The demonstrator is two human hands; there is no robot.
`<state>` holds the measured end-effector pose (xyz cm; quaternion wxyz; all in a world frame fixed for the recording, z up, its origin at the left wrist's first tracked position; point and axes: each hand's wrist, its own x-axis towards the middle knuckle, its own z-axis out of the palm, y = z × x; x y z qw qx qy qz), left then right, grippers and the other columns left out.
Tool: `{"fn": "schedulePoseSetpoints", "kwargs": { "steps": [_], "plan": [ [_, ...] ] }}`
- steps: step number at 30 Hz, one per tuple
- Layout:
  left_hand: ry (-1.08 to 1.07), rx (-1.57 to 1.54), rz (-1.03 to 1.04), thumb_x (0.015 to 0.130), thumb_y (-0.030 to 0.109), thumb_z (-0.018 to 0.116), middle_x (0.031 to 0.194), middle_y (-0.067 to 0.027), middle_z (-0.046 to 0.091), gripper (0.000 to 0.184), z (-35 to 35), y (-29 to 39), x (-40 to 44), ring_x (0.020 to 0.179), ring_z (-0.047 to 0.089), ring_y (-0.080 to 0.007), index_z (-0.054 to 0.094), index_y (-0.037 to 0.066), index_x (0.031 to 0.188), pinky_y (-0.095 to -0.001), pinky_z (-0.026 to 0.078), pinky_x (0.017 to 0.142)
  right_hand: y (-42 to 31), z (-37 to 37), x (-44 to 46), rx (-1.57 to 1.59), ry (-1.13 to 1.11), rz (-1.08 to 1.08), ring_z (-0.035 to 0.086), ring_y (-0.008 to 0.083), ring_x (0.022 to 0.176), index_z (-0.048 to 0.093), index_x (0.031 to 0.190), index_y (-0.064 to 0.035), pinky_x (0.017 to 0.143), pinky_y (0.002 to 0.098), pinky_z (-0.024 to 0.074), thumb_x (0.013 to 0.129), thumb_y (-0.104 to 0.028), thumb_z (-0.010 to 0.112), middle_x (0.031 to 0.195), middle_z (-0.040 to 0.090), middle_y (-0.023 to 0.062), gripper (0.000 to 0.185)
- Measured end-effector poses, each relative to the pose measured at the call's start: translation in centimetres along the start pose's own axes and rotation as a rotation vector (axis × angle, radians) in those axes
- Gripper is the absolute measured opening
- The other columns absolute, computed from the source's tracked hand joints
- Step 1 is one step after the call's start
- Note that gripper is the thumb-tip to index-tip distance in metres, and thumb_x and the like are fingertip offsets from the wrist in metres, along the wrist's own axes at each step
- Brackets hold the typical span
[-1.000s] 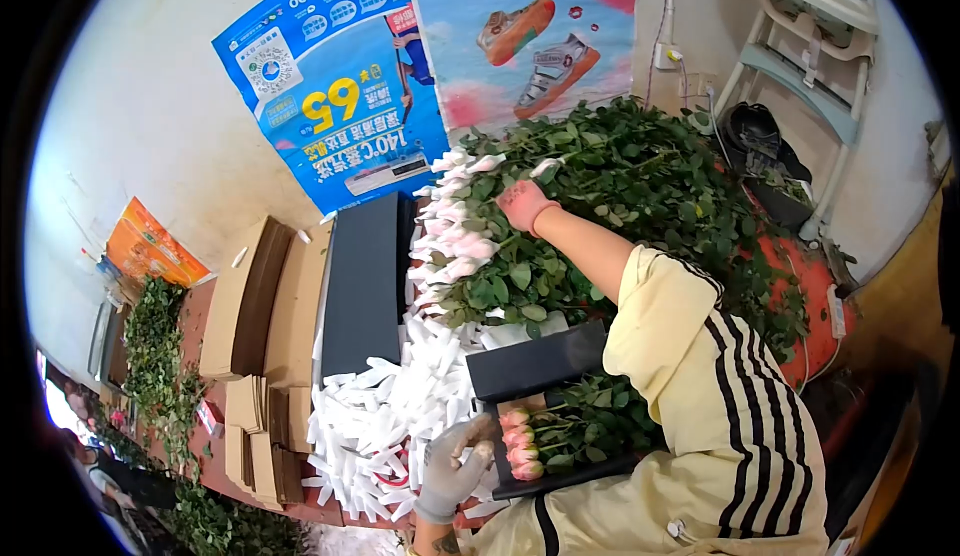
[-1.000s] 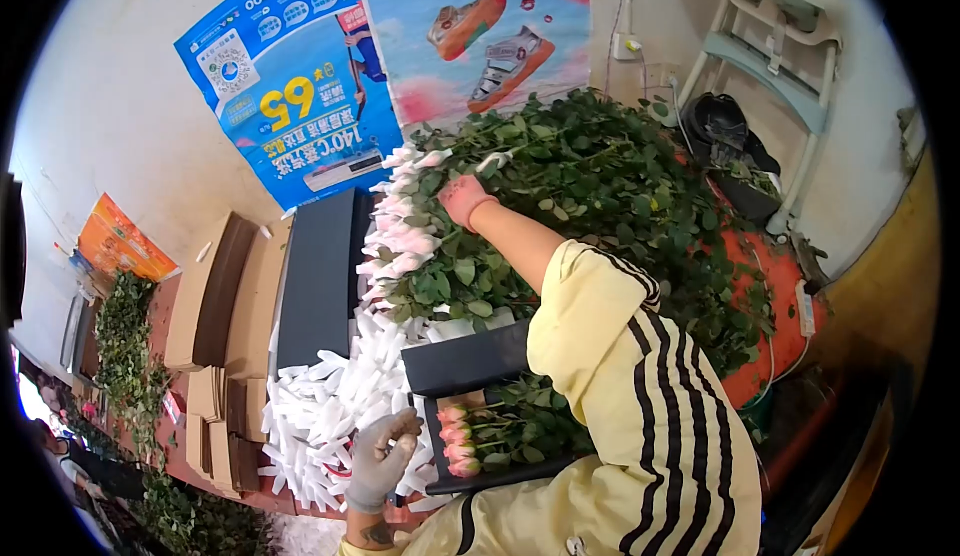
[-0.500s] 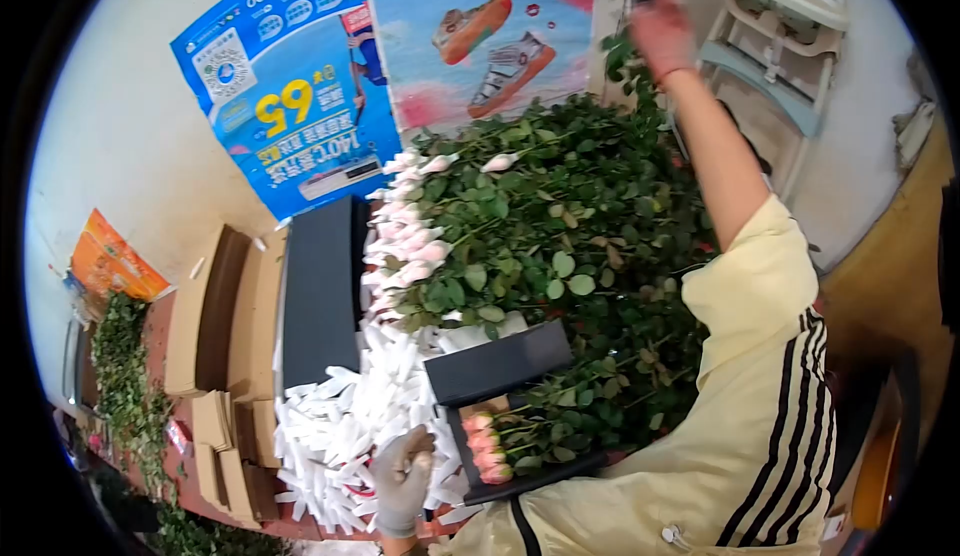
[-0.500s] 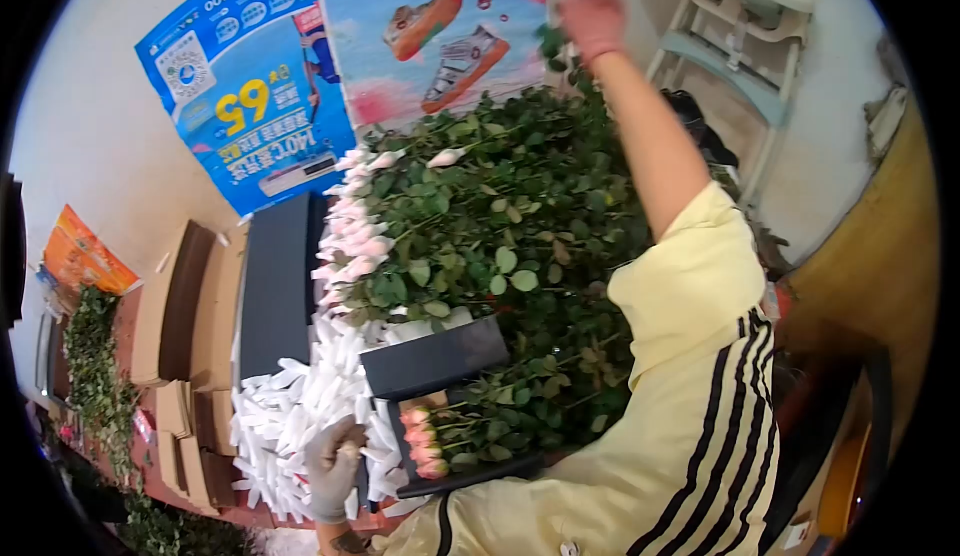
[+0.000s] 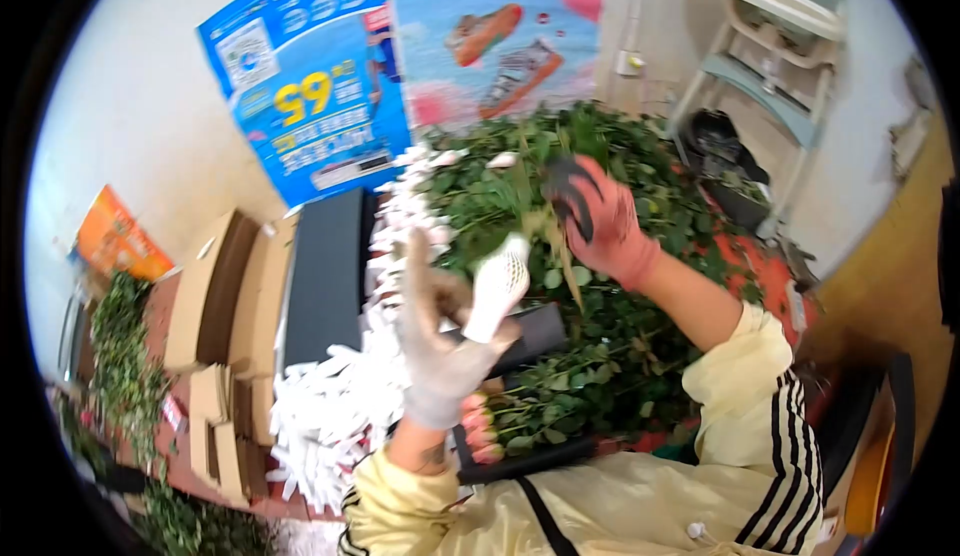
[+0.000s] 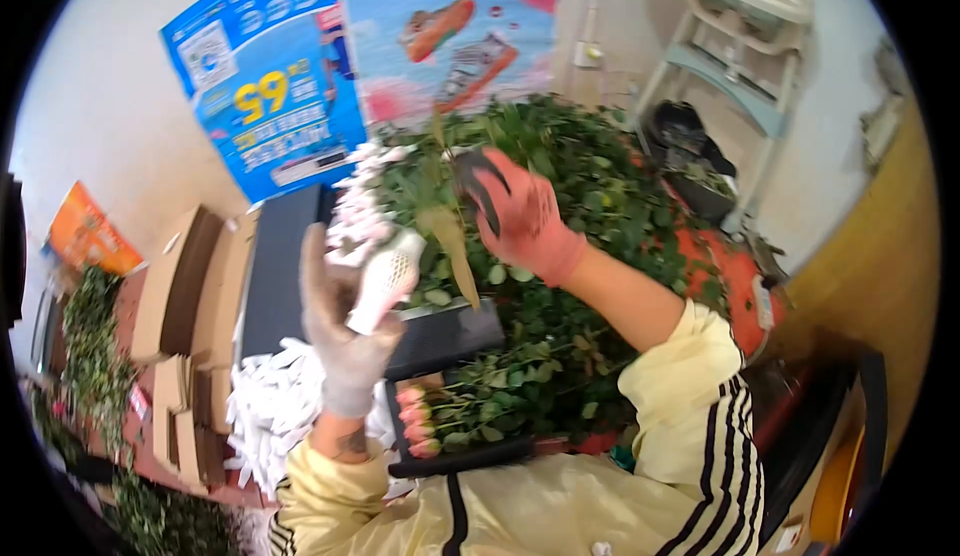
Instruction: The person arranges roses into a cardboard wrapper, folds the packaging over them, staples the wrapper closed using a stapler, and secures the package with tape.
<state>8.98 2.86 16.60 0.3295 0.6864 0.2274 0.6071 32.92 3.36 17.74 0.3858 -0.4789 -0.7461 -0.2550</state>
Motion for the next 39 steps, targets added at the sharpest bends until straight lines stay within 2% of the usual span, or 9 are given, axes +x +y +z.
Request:
{"fn": "schedulePoseSetpoints", "kwargs": {
  "steps": [4,16,21,24,27,28,31,36,39],
  "plan": [
    [0.026,0.161,0.349,0.066,0.01,0.073,0.066,-0.0104,0.057,0.047,-0.6,-0.7,-1.1,0.058,0.057,-0.0249,0.061,0.001,0.111,-0.0341,0.044,0.053,-2.6,2.1,-1.9,0.078,-0.122,-0.079,0.058,0.0385,0.093,0.049,0.111,-0.0022,0.075,0.0472,0.0483,0.068,-0.009,0.065,0.117,0.051,0.0245,0.046],
    [-0.182,0.319,0.278,0.07,0.009,0.065,0.053,-0.0037,0.048,0.013,-2.8,2.9,-3.6,0.047,0.051,-0.0247,0.06,0.007,0.082,-0.034,0.039,0.045,-8.2,-0.3,-3.6,0.372,-0.262,-0.184,0.056,0.0281,0.097,0.056,0.117,-0.0031,0.083,0.038,0.0423,0.061,0.002,0.066,0.117,0.056,0.0117,0.056],
    [-0.312,0.314,0.378,0.07,0.008,0.066,0.069,-0.0148,0.058,0.02,-5.9,5.0,-5.4,0.053,0.057,-0.0241,0.067,0.002,0.089,-0.0342,0.039,0.046,-9.5,-0.4,-3.5,0.352,-0.24,-0.22,0.057,0.0247,0.096,0.066,0.101,-0.0059,0.079,0.037,0.043,0.071,-0.023,0.068,0.105,0.063,0.0088,0.035],
    [0.19,0.268,0.675,0.083,0.011,0.058,0.07,-0.0071,0.053,0.015,-8.2,4.3,-7.2,0.058,0.051,-0.0153,0.058,0.002,0.095,-0.0286,0.042,0.052,-7.4,0.2,-5.2,0.158,-0.139,-0.144,0.06,0.0305,0.092,0.055,0.113,-0.0023,0.08,0.0383,0.0445,0.071,-0.015,0.065,0.107,0.062,0.0141,0.045],
    [0.428,0.676,0.357,0.087,0.017,0.06,0.073,-0.0056,0.053,0.017,-12.2,0.4,-7.5,0.06,0.051,-0.0125,0.057,0.0,0.088,-0.023,0.038,0.05,-7.3,-1.6,-3.7,0.416,-0.132,-0.108,0.058,0.0295,0.097,0.053,0.113,0.0005,0.08,0.0377,0.0432,0.068,-0.01,0.063,0.113,0.059,0.017,0.048],
    [0.384,0.277,-0.069,0.086,0.018,0.059,0.073,-0.0057,0.053,0.02,-12.6,-1.1,-7.4,0.059,0.051,-0.0125,0.059,-0.001,0.094,-0.0242,0.039,0.051,-7.2,-1.8,-3.6,0.4,-0.104,-0.122,0.057,0.0286,0.098,0.053,0.113,0.001,0.081,0.0372,0.0422,0.067,-0.01,0.063,0.115,0.058,0.0165,0.049],
    [0.096,0.937,-0.363,0.079,0.012,0.061,0.085,-0.008,0.063,0.041,-12.8,-2.4,-4.8,0.056,0.051,-0.0124,0.056,0.0,0.118,-0.0246,0.042,0.055,-7.0,-2.0,-3.6,0.327,0.025,-0.128,0.059,0.0283,0.091,0.054,0.112,0.0005,0.074,0.0362,0.0452,0.07,-0.012,0.064,0.113,0.059,0.0146,0.046],
    [-0.025,0.356,-0.368,0.074,0.005,0.061,0.108,-0.0093,0.058,0.051,-9.3,-1.2,-3.4,0.077,0.058,-0.0104,0.052,-0.001,0.123,-0.0221,0.045,0.059,-7.9,-2.8,-4.6,0.214,0.04,-0.049,0.059,0.0266,0.094,0.057,0.109,-0.0041,0.076,0.0363,0.0417,0.072,-0.01,0.067,0.111,0.06,0.0124,0.04],
    [-0.177,0.204,0.154,0.068,0.014,0.072,0.114,-0.0186,0.059,0.053,-5.5,1.5,-2.1,0.058,0.061,-0.0141,0.057,-0.003,0.117,-0.0249,0.052,0.054,-7.7,-2.7,-5.0,0.278,0.027,-0.042,0.056,0.0259,0.096,0.056,0.112,-0.0047,0.08,0.0357,0.0397,0.069,-0.006,0.067,0.114,0.058,0.0117,0.045]
  ]
}}
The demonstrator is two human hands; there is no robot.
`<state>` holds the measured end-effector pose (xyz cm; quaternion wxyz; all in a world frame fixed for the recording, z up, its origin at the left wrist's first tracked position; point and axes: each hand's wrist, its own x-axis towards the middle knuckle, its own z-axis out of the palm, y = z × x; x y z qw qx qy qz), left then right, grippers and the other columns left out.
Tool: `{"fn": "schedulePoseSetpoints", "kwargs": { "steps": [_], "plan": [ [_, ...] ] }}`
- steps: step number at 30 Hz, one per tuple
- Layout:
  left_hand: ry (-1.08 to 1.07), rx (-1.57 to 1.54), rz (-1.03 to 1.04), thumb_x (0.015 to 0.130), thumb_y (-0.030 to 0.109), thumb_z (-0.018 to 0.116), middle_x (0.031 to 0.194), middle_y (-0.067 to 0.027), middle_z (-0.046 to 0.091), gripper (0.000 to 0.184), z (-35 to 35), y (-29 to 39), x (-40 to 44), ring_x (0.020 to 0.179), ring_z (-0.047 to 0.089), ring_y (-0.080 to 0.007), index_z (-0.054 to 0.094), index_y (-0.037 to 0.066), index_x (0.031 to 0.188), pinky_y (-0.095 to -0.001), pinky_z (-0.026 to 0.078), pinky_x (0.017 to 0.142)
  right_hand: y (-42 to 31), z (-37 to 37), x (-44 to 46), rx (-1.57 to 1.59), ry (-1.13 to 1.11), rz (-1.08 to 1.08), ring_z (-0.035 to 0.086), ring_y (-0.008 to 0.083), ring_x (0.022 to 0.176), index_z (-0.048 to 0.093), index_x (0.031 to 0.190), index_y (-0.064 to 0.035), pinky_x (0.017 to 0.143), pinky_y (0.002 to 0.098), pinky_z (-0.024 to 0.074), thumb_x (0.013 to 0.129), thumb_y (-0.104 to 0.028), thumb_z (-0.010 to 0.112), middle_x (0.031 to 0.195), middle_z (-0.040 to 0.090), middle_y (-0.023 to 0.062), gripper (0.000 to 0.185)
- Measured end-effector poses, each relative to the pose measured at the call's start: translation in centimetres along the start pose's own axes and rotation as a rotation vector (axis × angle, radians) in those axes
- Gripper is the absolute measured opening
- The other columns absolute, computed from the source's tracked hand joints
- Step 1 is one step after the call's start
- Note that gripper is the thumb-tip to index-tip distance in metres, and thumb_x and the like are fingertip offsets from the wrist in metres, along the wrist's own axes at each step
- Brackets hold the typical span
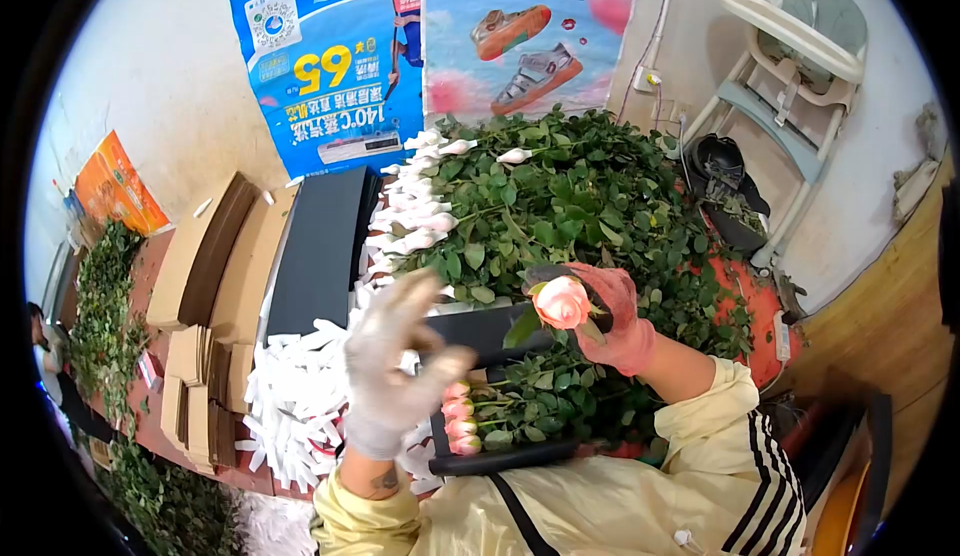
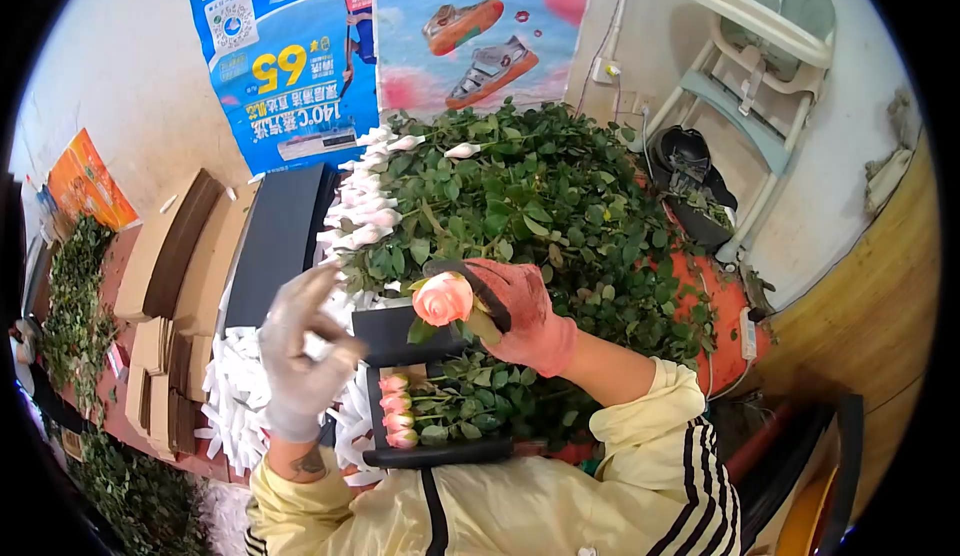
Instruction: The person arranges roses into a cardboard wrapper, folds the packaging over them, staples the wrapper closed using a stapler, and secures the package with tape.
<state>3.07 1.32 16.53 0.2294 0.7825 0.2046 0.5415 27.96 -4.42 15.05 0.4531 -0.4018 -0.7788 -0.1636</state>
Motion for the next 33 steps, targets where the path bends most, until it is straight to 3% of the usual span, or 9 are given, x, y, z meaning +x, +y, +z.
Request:
{"fn": "schedulePoseSetpoints", "kwargs": {
  "steps": [2,3,5,7,11,15,27,31,33],
  "plan": [
    [-0.114,-0.013,0.041,0.065,0.026,0.08,0.115,-0.0174,0.058,0.059,1.5,3.6,2.5,0.07,0.062,-0.0171,0.059,0.0,0.114,-0.0274,0.052,0.063,-0.2,0.4,-0.4,0.015,-0.02,0.028,0.056,0.026,0.096,0.056,0.114,-0.0048,0.081,0.0353,0.0396,0.068,-0.006,0.068,0.115,0.057,0.0112,0.048],
    [-0.182,-0.083,-0.027,0.066,0.024,0.079,0.112,-0.0171,0.06,0.055,2.0,4.5,3.1,0.078,0.064,-0.0221,0.059,0.0,0.112,-0.0297,0.052,0.065,-0.4,0.5,-0.5,0.022,-0.016,0.022,0.055,0.026,0.096,0.055,0.116,-0.0045,0.081,0.0351,0.0397,0.067,-0.006,0.068,0.115,0.057,0.0107,0.051],
    [-0.129,-0.058,0.222,0.06,0.01,0.078,0.099,-0.0169,0.065,0.051,3.9,3.6,4.1,0.079,0.064,-0.0237,0.062,-0.002,0.107,-0.0312,0.051,0.072,0.1,0.9,-1.1,0.023,-0.011,0.009,0.054,0.0261,0.096,0.054,0.118,-0.0042,0.081,0.0349,0.0397,0.066,-0.006,0.069,0.115,0.057,0.0102,0.054],
    [-0.105,-0.104,0.196,0.062,0.01,0.078,0.097,-0.0166,0.065,0.048,4.6,3.2,3.8,0.079,0.064,-0.0242,0.063,-0.001,0.105,-0.0315,0.051,0.072,1.2,1.5,-2.8,0.186,-0.108,0.163,0.053,0.0255,0.097,0.052,0.121,-0.0032,0.082,0.0342,0.0396,0.065,-0.006,0.069,0.115,0.056,0.0094,0.059],
    [-0.078,-0.13,0.136,0.066,0.011,0.078,0.092,-0.0156,0.066,0.04,4.7,3.4,3.2,0.081,0.065,-0.0254,0.064,-0.001,0.101,-0.0323,0.051,0.071,-0.4,0.3,-1.4,0.025,-0.058,0.03,0.053,0.024,0.096,0.049,0.123,-0.0009,0.082,0.0337,0.0389,0.062,-0.004,0.07,0.123,0.054,0.0112,0.065],
    [-0.077,-0.037,0.178,0.062,0.01,0.079,0.089,-0.0163,0.066,0.038,4.2,3.8,3.1,0.078,0.066,-0.0277,0.065,-0.001,0.096,-0.0327,0.052,0.069,-0.7,-0.4,-1.7,0.152,-0.195,0.194,0.055,0.0245,0.106,0.05,0.123,0.0001,0.084,0.0325,0.0381,0.059,-0.007,0.072,0.125,0.053,0.0132,0.068],
    [-0.074,0.006,0.168,0.061,0.007,0.075,0.087,-0.0161,0.066,0.035,4.7,4.6,2.8,0.077,0.065,-0.0302,0.065,-0.001,0.094,-0.0331,0.051,0.071,-1.2,0.3,-1.2,0.182,-0.064,0.15,0.061,0.0285,0.093,0.057,0.113,-0.0022,0.073,0.0344,0.0473,0.062,-0.003,0.067,0.112,0.06,0.0149,0.052],
    [-0.157,-0.025,0.188,0.064,0.008,0.074,0.091,-0.0176,0.066,0.036,4.3,4.9,2.8,0.078,0.065,-0.0295,0.065,-0.002,0.098,-0.0326,0.051,0.071,-0.6,-0.8,0.6,-0.038,-0.024,0.058,0.061,0.0311,0.094,0.056,0.112,-0.004,0.077,0.0357,0.0485,0.067,-0.004,0.065,0.109,0.06,0.0159,0.046],
    [-0.237,-0.074,0.08,0.07,0.013,0.072,0.111,-0.0184,0.059,0.047,4.5,5.0,2.2,0.089,0.063,-0.0265,0.058,0.0,0.113,-0.0312,0.052,0.064,2.0,-2.2,-0.1,-0.296,-0.052,0.046,0.06,0.0317,0.098,0.055,0.113,-0.005,0.08,0.036,0.0487,0.07,-0.004,0.064,0.107,0.061,0.0148,0.044]
  ]
}}
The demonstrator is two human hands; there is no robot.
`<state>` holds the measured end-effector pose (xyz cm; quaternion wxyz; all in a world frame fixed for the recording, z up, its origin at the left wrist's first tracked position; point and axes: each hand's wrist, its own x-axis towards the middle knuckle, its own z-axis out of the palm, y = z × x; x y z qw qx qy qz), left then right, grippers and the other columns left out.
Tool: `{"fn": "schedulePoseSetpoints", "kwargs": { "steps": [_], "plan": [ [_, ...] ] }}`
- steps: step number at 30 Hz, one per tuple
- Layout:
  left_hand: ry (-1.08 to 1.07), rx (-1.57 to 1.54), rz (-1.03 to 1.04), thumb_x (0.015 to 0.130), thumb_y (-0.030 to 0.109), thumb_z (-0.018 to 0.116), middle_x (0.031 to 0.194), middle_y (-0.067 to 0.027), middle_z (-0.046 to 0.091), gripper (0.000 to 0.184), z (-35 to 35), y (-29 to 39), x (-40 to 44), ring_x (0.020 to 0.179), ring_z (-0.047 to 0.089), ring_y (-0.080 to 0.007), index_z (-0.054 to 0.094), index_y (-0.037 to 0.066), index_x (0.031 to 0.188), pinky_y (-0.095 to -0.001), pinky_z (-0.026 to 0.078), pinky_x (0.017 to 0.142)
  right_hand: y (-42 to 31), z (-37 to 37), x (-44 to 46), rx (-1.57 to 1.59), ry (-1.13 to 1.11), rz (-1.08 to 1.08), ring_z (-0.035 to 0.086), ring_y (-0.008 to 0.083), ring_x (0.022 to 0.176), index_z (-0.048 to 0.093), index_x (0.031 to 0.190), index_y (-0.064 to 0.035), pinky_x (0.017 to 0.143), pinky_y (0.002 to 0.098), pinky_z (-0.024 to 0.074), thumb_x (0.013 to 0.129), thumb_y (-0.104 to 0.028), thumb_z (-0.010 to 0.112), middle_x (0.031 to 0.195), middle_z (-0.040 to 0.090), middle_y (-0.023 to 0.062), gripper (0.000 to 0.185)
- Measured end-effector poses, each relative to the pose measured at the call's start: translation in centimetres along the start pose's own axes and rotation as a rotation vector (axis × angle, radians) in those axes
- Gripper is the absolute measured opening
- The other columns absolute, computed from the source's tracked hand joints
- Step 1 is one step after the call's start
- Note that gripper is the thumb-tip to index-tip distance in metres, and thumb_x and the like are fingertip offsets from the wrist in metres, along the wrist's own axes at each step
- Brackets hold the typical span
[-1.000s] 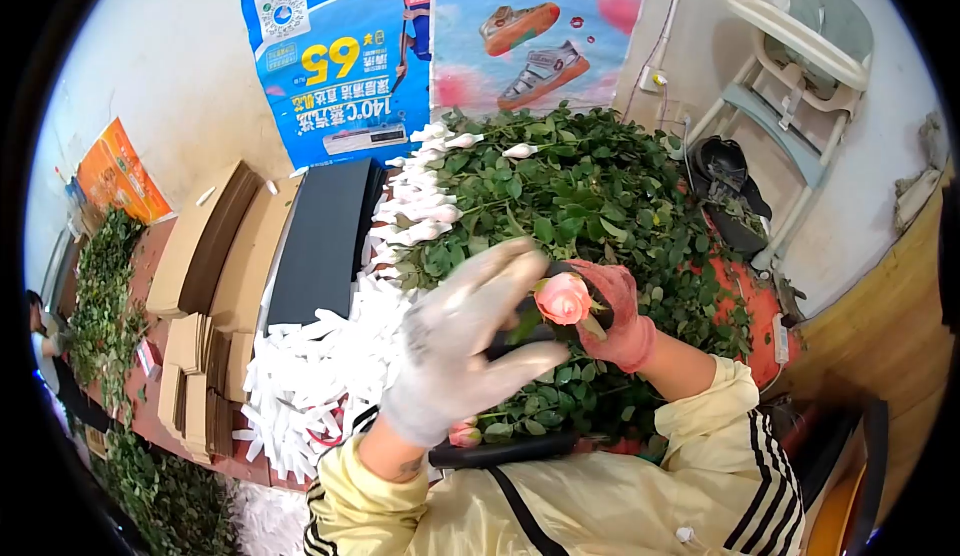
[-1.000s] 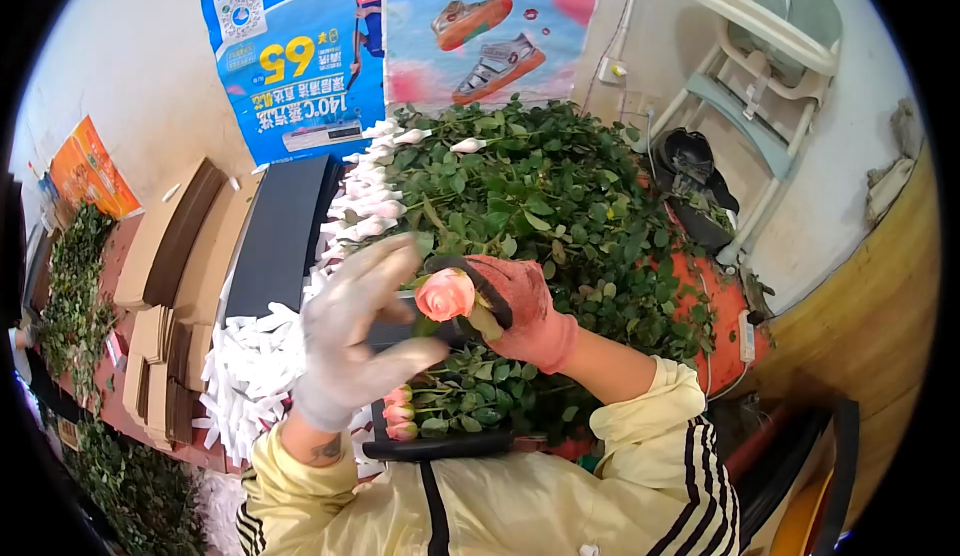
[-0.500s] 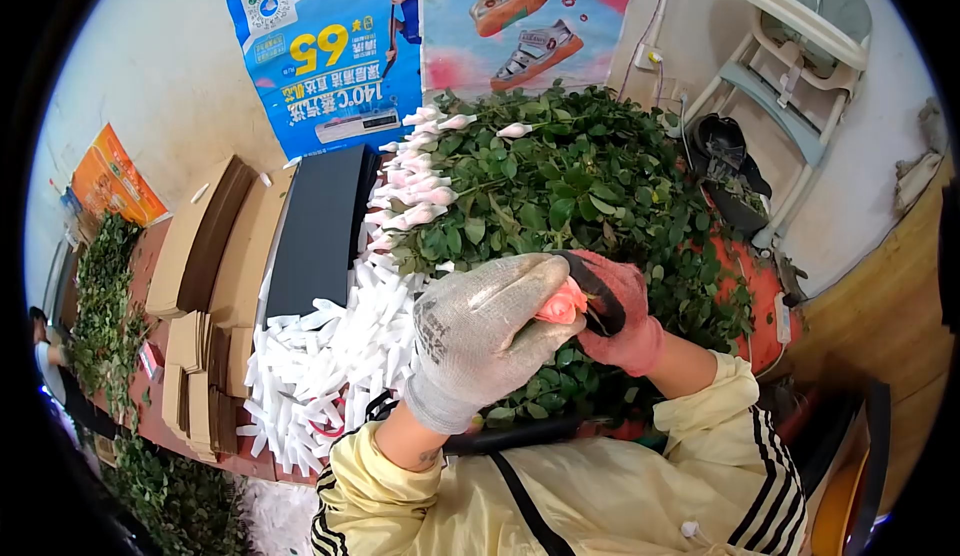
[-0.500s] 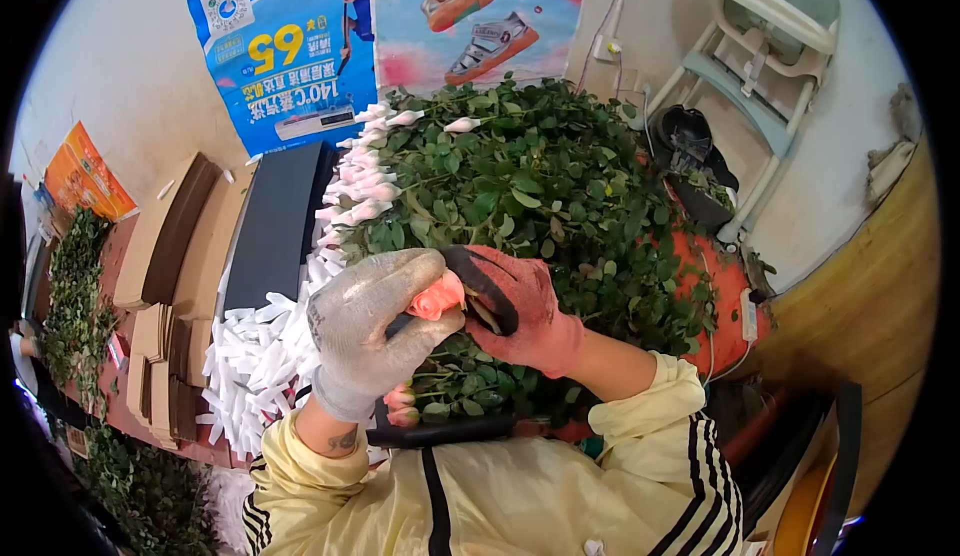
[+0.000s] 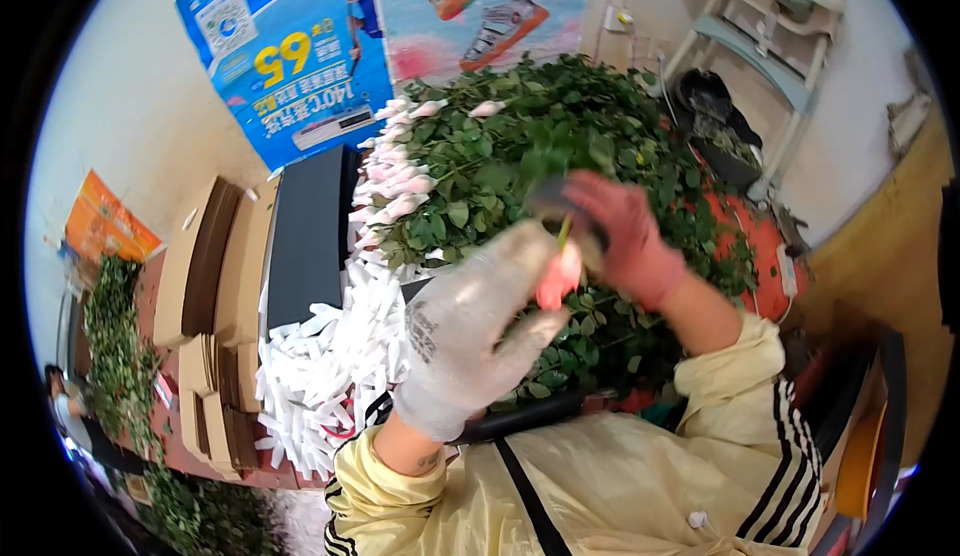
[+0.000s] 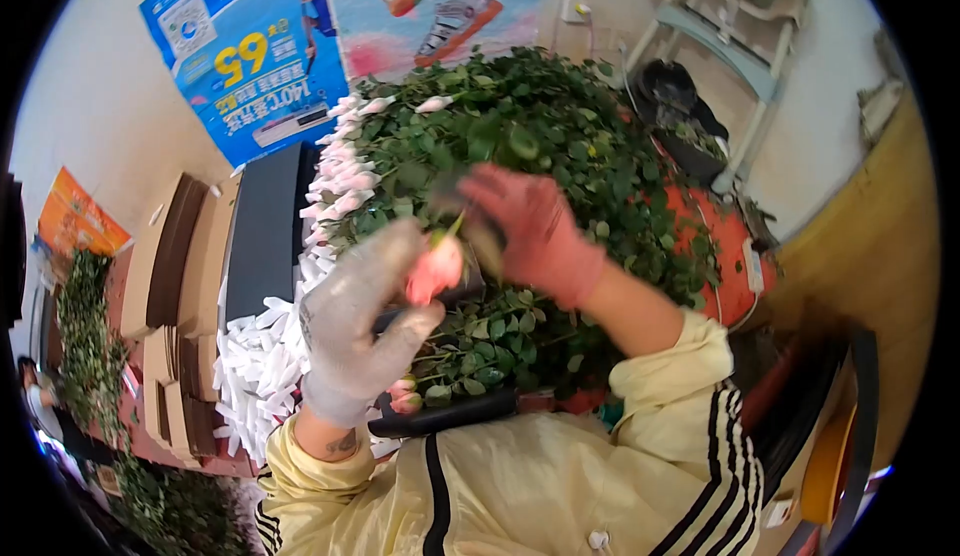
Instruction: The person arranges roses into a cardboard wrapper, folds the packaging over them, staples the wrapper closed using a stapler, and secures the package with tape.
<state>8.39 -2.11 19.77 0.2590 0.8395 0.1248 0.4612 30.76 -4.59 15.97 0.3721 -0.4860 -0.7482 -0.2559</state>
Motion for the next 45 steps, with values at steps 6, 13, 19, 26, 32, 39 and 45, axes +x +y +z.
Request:
{"fn": "schedulePoseSetpoints", "kwargs": {
  "steps": [6,13,19,26,32,39,45],
  "plan": [
    [0.129,-0.228,-0.206,0.084,0.028,0.062,0.121,-0.0164,0.056,0.056,0.0,-3.4,-5.5,0.073,0.059,-0.0115,0.047,-0.005,0.127,-0.0243,0.049,0.066,12.7,-20.1,-2.0,0.343,0.716,0.424,0.056,0.0231,0.105,0.056,0.113,-0.0005,0.092,0.0357,0.0422,0.085,-0.027,0.052,0.109,0.061,0.0128,0.039],
    [0.1,-0.23,-0.457,0.084,0.031,0.059,0.101,-0.0111,0.061,0.056,2.8,-4.4,-9.7,0.071,0.052,-0.0098,0.051,-0.007,0.123,-0.0236,0.043,0.063,-1.5,-37.3,-8.4,-0.061,0.887,0.352,0.056,0.0205,0.097,0.058,0.111,-0.0012,0.087,0.0326,0.0431,0.081,-0.028,0.053,0.103,0.059,0.0125,0.04],
    [0.019,-0.068,-0.505,0.091,0.035,0.05,0.074,-0.0034,0.055,0.052,3.6,-5.6,-10.4,0.068,0.047,-0.0101,0.05,-0.004,0.125,-0.0262,0.039,0.071,-14.8,-39.8,-18.9,-0.57,0.811,0.747,0.056,0.018,0.089,0.06,0.106,-0.0036,0.082,0.0313,0.0439,0.078,-0.022,0.057,0.095,0.059,0.0087,0.033],
    [0.012,-0.15,-0.375,0.097,0.028,0.041,0.132,-0.0127,0.049,0.046,1.8,-7.2,-7.8,0.079,0.046,-0.0114,0.042,-0.001,0.132,-0.0253,0.04,0.076,-16.2,-32.0,-24.5,-0.293,0.457,1.33,0.055,0.0152,0.08,0.062,0.099,-0.0064,0.076,0.0299,0.0449,0.074,-0.015,0.062,0.085,0.058,0.0043,0.026],
    [0.062,-0.014,-0.445,0.095,0.029,0.047,0.096,-0.007,0.061,0.048,0.7,-6.3,-7.6,0.075,0.05,-0.0095,0.044,-0.003,0.13,-0.0257,0.042,0.073,-10.6,-19.6,-34.1,-0.154,-0.779,1.328,0.053,0.0341,0.103,0.055,0.109,0.0009,0.088,0.0379,0.0437,0.077,-0.019,0.061,0.105,0.058,0.0204,0.039],
    [0.24,-0.007,-0.559,0.09,0.035,0.057,0.097,-0.0088,0.064,0.051,-0.9,-6.7,-9.5,0.069,0.052,-0.0077,0.053,-0.004,0.121,-0.0247,0.043,0.07,-13.1,-9.8,-46.0,0.165,-1.436,1.515,0.06,0.034,0.098,0.059,0.105,-0.0017,0.084,0.0418,0.0462,0.08,-0.026,0.054,0.104,0.063,0.0204,0.036],
    [0.395,0.009,-0.649,0.086,0.044,0.061,0.079,-0.0043,0.062,0.059,-3.7,-7.5,-11.9,0.068,0.053,-0.0088,0.055,-0.004,0.119,-0.0247,0.043,0.068,-2.5,-10.4,-20.8,0.952,-1.851,0.813,0.059,0.03,0.099,0.059,0.116,-0.013,0.088,0.039,0.0458,0.087,-0.032,0.046,0.111,0.062,0.0134,0.037]
  ]
}}
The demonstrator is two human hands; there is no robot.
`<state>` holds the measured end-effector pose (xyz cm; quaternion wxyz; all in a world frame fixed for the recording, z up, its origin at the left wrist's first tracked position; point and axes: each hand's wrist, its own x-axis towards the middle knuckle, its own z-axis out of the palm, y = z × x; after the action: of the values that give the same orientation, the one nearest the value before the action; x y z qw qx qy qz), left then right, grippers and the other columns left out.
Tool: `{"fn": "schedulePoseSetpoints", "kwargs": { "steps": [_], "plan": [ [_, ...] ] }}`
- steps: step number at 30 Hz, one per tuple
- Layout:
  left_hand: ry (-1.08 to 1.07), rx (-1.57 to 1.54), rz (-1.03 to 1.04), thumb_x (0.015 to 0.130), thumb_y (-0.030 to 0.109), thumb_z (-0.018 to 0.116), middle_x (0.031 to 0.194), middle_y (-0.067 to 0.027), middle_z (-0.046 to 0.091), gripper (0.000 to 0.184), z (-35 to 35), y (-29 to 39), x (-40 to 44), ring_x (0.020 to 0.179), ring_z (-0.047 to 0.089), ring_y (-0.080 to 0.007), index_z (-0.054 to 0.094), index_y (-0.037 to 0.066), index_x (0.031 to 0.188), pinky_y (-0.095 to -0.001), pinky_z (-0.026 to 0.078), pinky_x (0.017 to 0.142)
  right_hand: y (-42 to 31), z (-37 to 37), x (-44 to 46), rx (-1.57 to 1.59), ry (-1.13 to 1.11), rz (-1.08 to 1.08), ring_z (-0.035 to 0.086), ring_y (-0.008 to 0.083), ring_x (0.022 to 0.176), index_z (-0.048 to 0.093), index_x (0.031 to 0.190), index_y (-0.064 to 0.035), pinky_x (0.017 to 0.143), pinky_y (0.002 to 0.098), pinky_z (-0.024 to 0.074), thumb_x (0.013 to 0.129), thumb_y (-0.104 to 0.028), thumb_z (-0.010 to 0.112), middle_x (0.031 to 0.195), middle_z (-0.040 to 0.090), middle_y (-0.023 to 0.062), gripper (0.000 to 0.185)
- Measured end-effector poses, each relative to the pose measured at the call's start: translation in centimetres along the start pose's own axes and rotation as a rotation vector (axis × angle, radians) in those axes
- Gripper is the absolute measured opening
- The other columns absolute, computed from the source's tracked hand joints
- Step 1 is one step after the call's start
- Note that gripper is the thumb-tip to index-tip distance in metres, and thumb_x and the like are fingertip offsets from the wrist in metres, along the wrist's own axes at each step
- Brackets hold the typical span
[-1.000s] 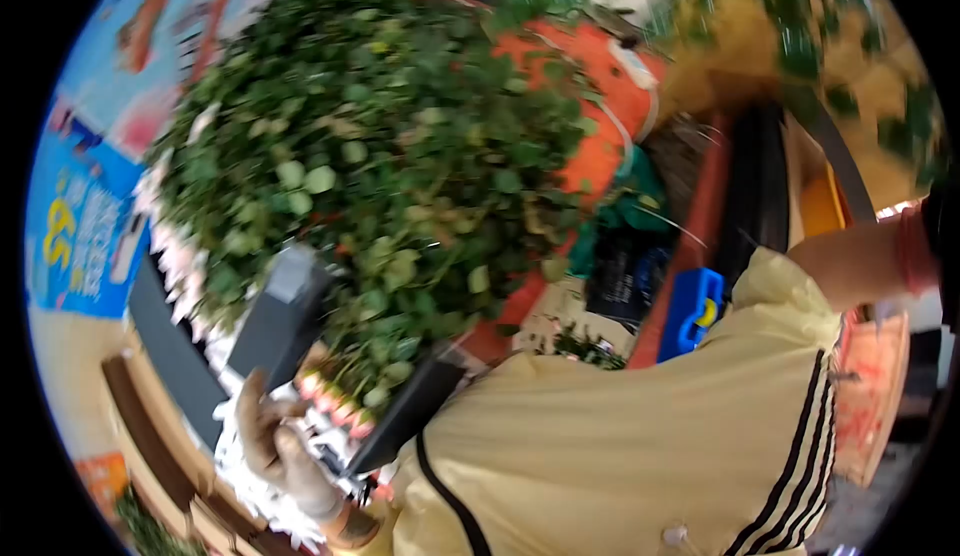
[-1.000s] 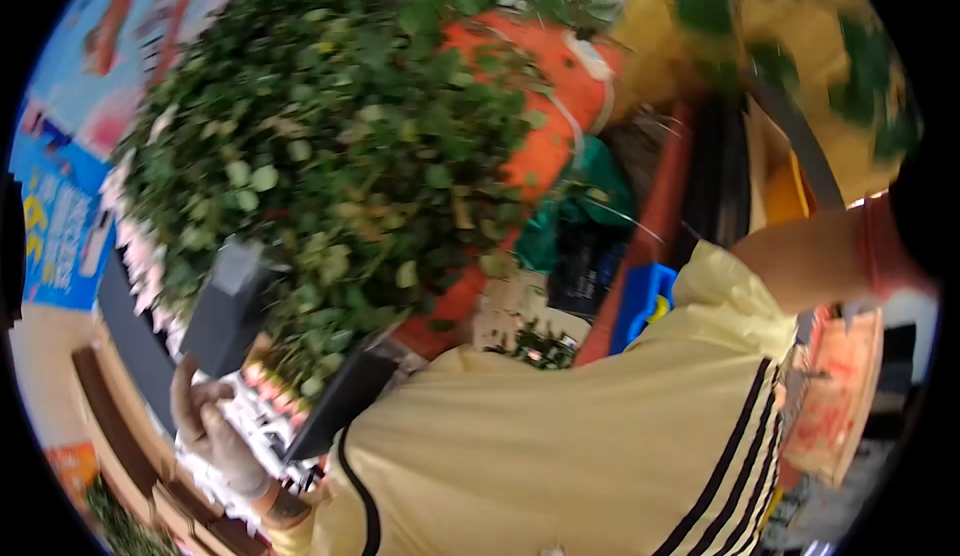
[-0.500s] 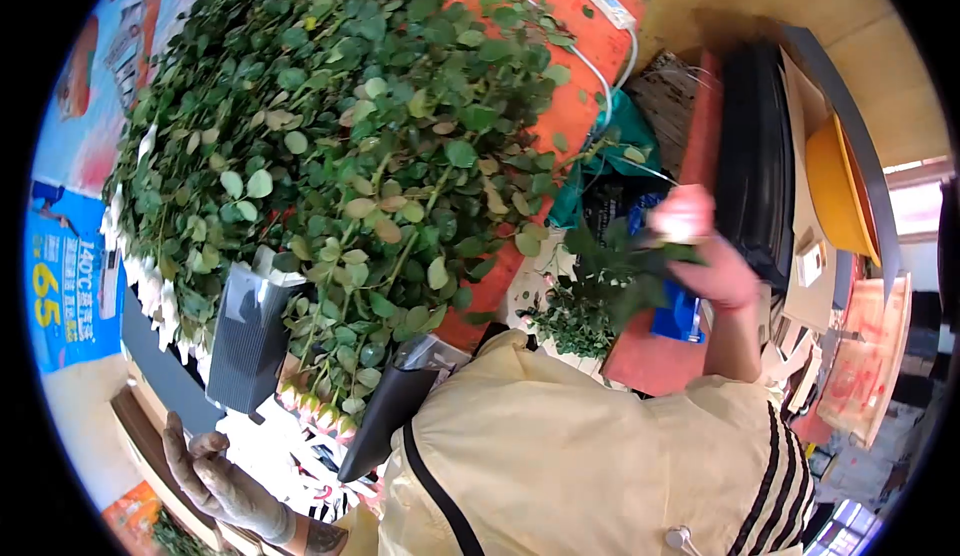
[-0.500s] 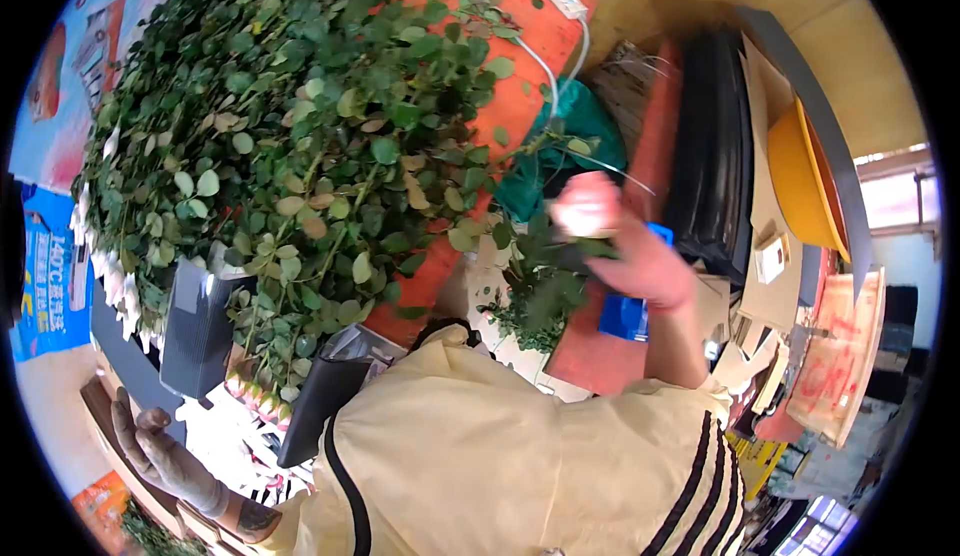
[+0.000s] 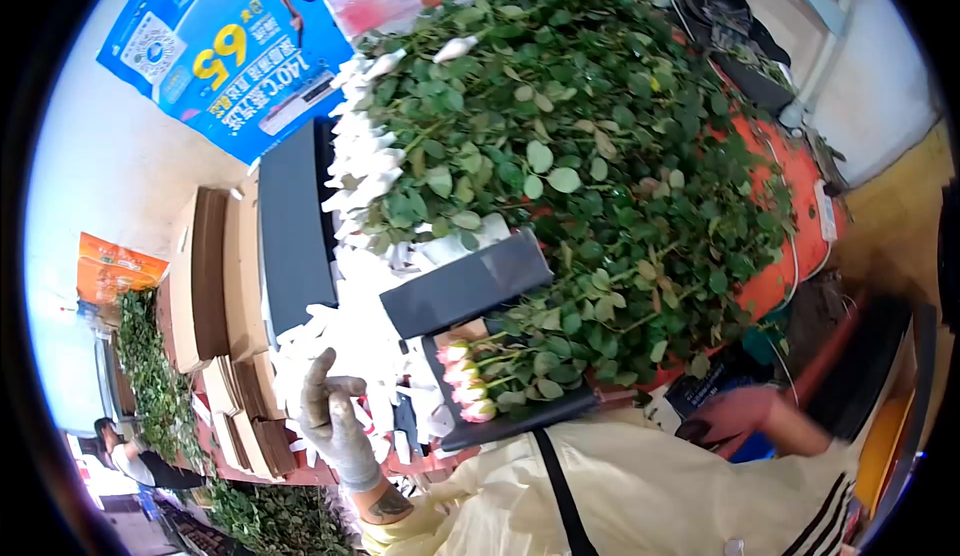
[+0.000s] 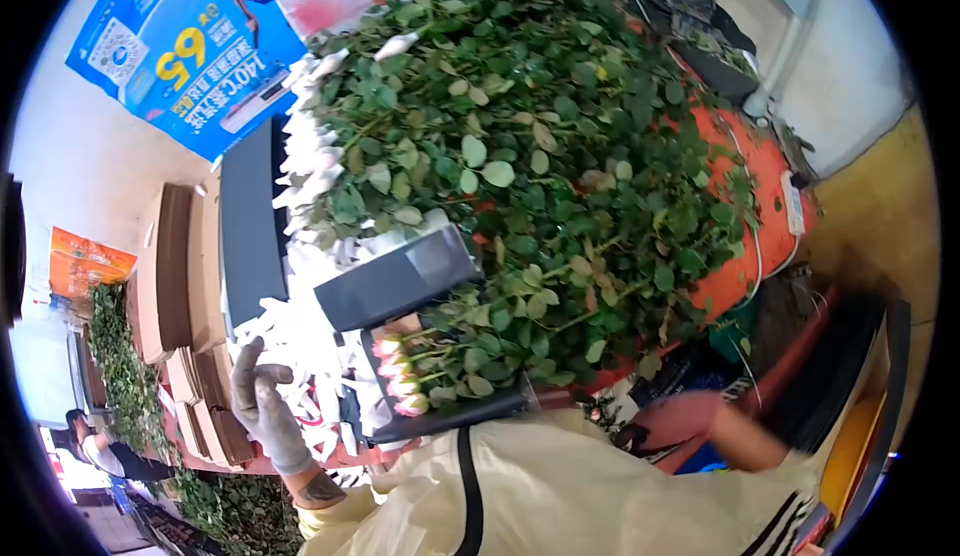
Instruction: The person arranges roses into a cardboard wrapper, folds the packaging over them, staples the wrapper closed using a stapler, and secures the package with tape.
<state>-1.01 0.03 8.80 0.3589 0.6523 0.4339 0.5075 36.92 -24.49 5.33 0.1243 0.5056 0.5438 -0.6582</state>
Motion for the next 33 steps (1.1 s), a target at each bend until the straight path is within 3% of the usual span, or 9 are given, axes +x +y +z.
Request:
{"fn": "schedulePoseSetpoints", "kwargs": {
  "steps": [6,11,14,17,24,25,28,31,33],
  "plan": [
    [0.009,-0.094,-0.036,0.089,0.032,0.059,0.077,-0.0048,0.059,0.045,1.1,0.2,0.2,0.07,0.056,-0.0124,0.057,-0.007,0.113,-0.0259,0.046,0.067,-17.4,-23.4,8.2,-0.745,1.228,-0.461,0.058,0.0271,0.094,0.055,0.112,-0.0107,0.088,0.0388,0.0441,0.084,-0.022,0.054,0.101,0.059,0.012,0.031],
    [-0.051,0.089,-0.016,0.07,-0.002,0.044,0.084,-0.0119,0.061,0.037,-0.2,-0.1,-0.7,0.072,0.06,-0.0184,0.061,-0.008,0.102,-0.029,0.048,0.068,-22.0,-35.5,22.5,-1.1,1.273,-0.231,0.064,0.0284,0.091,0.057,0.107,-0.0062,0.076,0.0406,0.0496,0.082,-0.014,0.044,0.098,0.065,0.0116,0.029],
    [-0.054,0.083,-0.132,0.087,0.011,0.049,0.091,-0.0123,0.063,0.031,-2.5,-0.3,-2.5,0.078,0.059,-0.0193,0.058,-0.004,0.113,-0.0312,0.048,0.074,-22.0,-35.6,23.0,-1.24,1.19,-0.138,0.064,0.0227,0.092,0.063,0.102,-0.0108,0.072,0.0353,0.0501,0.083,-0.021,0.052,0.104,0.065,0.008,0.025],
    [0.021,0.037,-0.274,0.091,0.008,0.047,0.1,-0.0131,0.063,0.032,-3.0,-0.5,-3.3,0.085,0.059,-0.0179,0.055,-0.007,0.118,-0.0304,0.048,0.078,-23.0,-34.8,18.0,-1.176,1.262,-0.136,0.064,0.025,0.084,0.062,0.096,-0.0109,0.067,0.0357,0.0497,0.082,-0.02,0.049,0.099,0.064,0.0091,0.021],
    [0.11,-0.056,-0.169,0.085,0.009,0.048,0.085,-0.01,0.062,0.029,-1.7,-1.6,-1.5,0.072,0.057,-0.0148,0.059,-0.007,0.106,-0.0276,0.047,0.069,-20.2,-41.4,-8.1,-0.114,2.461,-0.644,0.061,0.025,0.071,0.058,0.093,-0.0034,0.065,0.0354,0.0487,0.084,-0.011,0.044,0.079,0.063,0.0141,0.018],
    [0.035,-0.018,-0.136,0.085,0.01,0.048,0.087,-0.0104,0.062,0.029,-1.5,-1.1,-0.9,0.072,0.057,-0.0149,0.059,-0.006,0.107,-0.0274,0.048,0.069,-19.3,-41.7,-10.9,-0.131,2.467,-0.504,0.056,0.0308,0.109,0.056,0.118,-0.0054,0.099,0.0397,0.0393,0.075,-0.016,0.056,0.113,0.055,0.0296,0.044],
    [-0.061,-0.077,-0.002,0.079,0.002,0.049,0.096,-0.0133,0.062,0.03,-0.8,0.7,0.8,0.077,0.059,-0.0175,0.06,-0.007,0.105,-0.0288,0.049,0.072,-12.0,-46.1,-20.3,-0.06,2.524,-0.697,0.058,0.0272,0.087,0.057,0.103,-0.0058,0.079,0.0363,0.043,0.08,-0.011,0.05,0.096,0.059,0.0201,0.025],
    [-0.191,0.083,0.244,0.074,-0.001,0.052,0.1,-0.0147,0.062,0.031,0.6,2.1,2.4,0.09,0.06,-0.0221,0.06,-0.007,0.103,-0.0308,0.049,0.079,5.0,-55.8,-36.9,0.224,1.798,-1.739,0.059,0.0236,0.065,0.057,0.088,-0.0062,0.06,0.0329,0.0467,0.085,-0.007,0.043,0.079,0.063,0.0107,0.014],
    [-0.356,0.258,0.499,0.071,0.001,0.054,0.101,-0.0158,0.062,0.033,2.6,3.9,4.5,0.092,0.06,-0.0239,0.061,-0.006,0.103,-0.0323,0.048,0.081,-1.5,-47.1,-33.6,-0.004,2.597,-1.285,0.06,0.022,0.067,0.056,0.085,-0.0075,0.06,0.0309,0.0458,0.086,-0.008,0.044,0.08,0.063,0.0096,0.012]
  ]
}}
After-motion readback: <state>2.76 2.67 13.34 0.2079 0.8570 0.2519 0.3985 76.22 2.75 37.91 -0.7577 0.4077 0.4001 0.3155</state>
